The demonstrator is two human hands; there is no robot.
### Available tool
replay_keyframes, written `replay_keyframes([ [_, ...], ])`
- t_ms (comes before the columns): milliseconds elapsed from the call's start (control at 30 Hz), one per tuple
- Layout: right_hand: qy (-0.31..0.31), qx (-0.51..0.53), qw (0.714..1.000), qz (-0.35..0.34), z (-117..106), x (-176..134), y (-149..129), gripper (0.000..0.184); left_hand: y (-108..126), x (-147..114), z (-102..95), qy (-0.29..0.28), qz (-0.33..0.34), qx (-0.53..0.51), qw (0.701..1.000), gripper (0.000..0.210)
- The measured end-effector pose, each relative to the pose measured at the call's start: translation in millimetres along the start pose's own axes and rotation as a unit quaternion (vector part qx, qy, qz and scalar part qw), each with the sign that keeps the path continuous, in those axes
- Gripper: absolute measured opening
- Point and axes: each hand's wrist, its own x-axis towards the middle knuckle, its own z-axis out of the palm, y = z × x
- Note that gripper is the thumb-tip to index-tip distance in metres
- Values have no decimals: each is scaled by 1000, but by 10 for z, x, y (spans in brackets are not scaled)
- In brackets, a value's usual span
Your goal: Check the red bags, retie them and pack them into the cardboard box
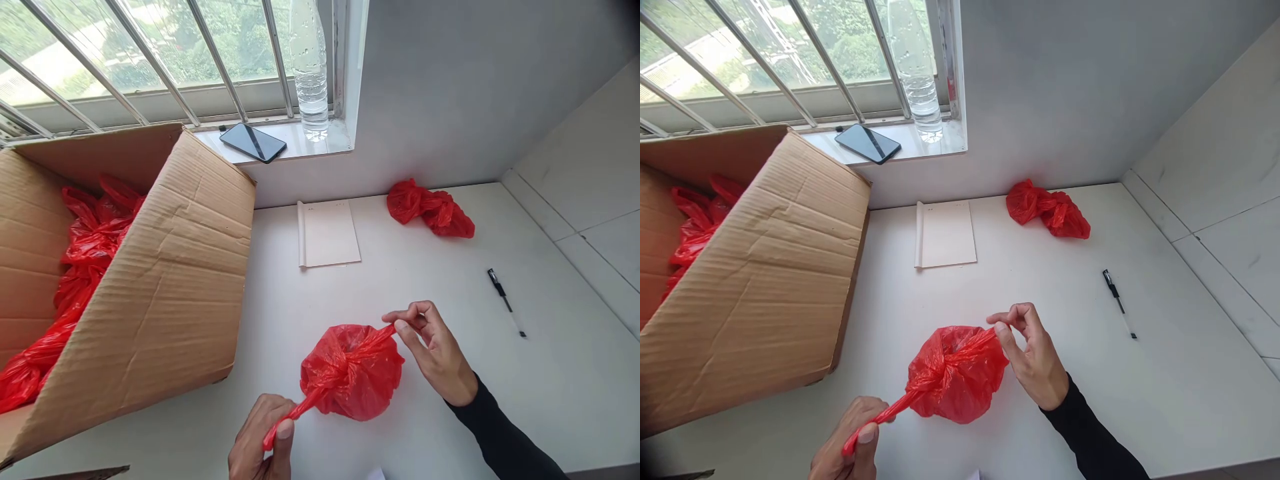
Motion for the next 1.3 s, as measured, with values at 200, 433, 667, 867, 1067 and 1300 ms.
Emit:
replay_keyframes([
  [200,-32,-64,997,-12,77,-90,-63,35,-38,97,193,-106,-24,98,989,58],
  [433,-128,-250,960,18,-57,-20,56,31,-89,45,323,-142,13,118,983,52],
  [667,-95,-203,973,46,-134,21,53,39,-265,-36,195,-104,63,214,969,51],
  [867,-67,-153,985,-43,-58,-136,0,32,-230,-82,222,-100,45,187,976,53],
  [1067,-85,-186,962,-180,385,-445,180,38,-58,11,531,-161,170,211,949,55],
  [1300,-65,-449,843,-289,565,-415,630,58,-211,-124,752,-172,173,287,927,59],
])
